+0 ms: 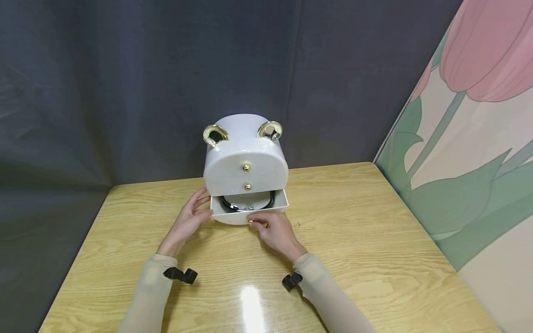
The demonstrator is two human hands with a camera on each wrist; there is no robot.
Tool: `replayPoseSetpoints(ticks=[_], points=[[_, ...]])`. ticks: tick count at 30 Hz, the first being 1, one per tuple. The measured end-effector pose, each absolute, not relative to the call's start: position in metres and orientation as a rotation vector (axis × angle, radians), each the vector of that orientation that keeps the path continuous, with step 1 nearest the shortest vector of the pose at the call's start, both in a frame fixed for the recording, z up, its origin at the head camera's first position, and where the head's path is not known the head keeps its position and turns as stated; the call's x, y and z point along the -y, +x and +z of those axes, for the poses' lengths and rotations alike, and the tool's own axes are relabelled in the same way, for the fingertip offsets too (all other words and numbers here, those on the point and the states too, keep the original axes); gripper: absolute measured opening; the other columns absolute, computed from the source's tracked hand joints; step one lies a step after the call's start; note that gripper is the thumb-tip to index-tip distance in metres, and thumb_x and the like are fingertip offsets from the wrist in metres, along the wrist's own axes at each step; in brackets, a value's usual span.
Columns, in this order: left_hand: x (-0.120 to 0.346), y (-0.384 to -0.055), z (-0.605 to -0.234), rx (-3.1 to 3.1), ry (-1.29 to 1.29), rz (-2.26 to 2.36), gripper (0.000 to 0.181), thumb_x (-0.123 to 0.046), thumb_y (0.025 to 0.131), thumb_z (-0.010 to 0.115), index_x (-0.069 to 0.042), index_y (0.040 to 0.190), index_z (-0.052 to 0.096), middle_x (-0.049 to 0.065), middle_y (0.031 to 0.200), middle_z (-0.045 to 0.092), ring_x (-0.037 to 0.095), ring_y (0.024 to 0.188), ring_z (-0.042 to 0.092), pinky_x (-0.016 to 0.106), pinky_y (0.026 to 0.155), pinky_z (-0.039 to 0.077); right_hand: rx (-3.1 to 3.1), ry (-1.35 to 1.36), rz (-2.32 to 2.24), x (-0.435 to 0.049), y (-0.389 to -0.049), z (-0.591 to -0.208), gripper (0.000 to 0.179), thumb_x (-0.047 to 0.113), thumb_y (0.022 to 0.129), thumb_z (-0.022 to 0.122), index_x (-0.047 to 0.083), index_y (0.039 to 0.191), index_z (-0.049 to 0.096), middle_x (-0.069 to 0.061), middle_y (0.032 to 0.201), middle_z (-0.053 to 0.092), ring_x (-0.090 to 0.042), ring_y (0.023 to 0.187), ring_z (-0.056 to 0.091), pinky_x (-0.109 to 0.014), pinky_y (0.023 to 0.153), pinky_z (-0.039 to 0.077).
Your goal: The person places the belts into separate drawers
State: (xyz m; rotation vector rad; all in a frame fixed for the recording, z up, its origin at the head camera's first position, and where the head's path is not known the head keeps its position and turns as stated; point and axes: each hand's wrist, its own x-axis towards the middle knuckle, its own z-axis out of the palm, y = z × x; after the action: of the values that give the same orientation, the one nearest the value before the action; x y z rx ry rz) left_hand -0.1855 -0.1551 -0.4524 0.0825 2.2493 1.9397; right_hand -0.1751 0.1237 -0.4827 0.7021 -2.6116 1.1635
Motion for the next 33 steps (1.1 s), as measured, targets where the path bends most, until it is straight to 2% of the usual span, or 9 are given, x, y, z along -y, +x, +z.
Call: replayPoseSetpoints(ticks=[5, 12, 20, 33], points=[[0.155, -0.1857, -0.4519, -2.243, 0.071, 1.945, 0.077, -0.006, 0.103, 0.059, -0.018, 0.171, 0.023, 0.019, 0.169, 0.038, 0.037, 0.131, 0.061, 0.027, 0.094, 0.052, 2.621, 0.693, 1.167, -0.1229, -0.1776, -0.4829, 0.021, 0.007, 0.094, 0.08, 0.015, 0.112, 0.085, -0.001, 0.114, 0.083, -0.006, 0.079, 0.069, -0.02, 0.066, 0.056], [0.1548, -0.1857, -0.4527, -2.246, 0.087, 1.953, 0.075, -0.006, 0.105, 0.058, -0.015, 0.171, 0.023, 0.022, 0.169, 0.037, 0.041, 0.134, 0.059, 0.042, 0.103, 0.054, 2.628, 0.679, 1.19, -0.1221, -0.1801, -0.4822, 0.02, 0.007, 0.095, 0.079, 0.014, 0.113, 0.085, -0.003, 0.115, 0.083, -0.006, 0.07, 0.067, -0.02, 0.062, 0.056], [0.1535, -0.1858, -0.453, -2.241, 0.059, 1.96, 0.073, -0.006, 0.106, 0.057, -0.016, 0.17, 0.024, 0.022, 0.168, 0.038, 0.041, 0.136, 0.058, 0.046, 0.104, 0.054, 2.643, 0.66, 1.234, -0.121, -0.1814, -0.4813, 0.021, 0.006, 0.095, 0.079, 0.013, 0.114, 0.084, -0.005, 0.115, 0.082, 0.001, 0.059, 0.061, -0.02, 0.057, 0.055], [0.1549, -0.187, -0.4536, -2.24, 0.075, 1.966, 0.073, -0.006, 0.106, 0.057, -0.017, 0.17, 0.025, 0.021, 0.168, 0.039, 0.04, 0.136, 0.059, 0.052, 0.106, 0.053, 2.625, 0.653, 1.258, -0.1198, -0.1835, -0.482, 0.022, 0.005, 0.093, 0.08, 0.013, 0.114, 0.084, -0.006, 0.113, 0.083, 0.002, 0.059, 0.061, -0.02, 0.057, 0.054]])
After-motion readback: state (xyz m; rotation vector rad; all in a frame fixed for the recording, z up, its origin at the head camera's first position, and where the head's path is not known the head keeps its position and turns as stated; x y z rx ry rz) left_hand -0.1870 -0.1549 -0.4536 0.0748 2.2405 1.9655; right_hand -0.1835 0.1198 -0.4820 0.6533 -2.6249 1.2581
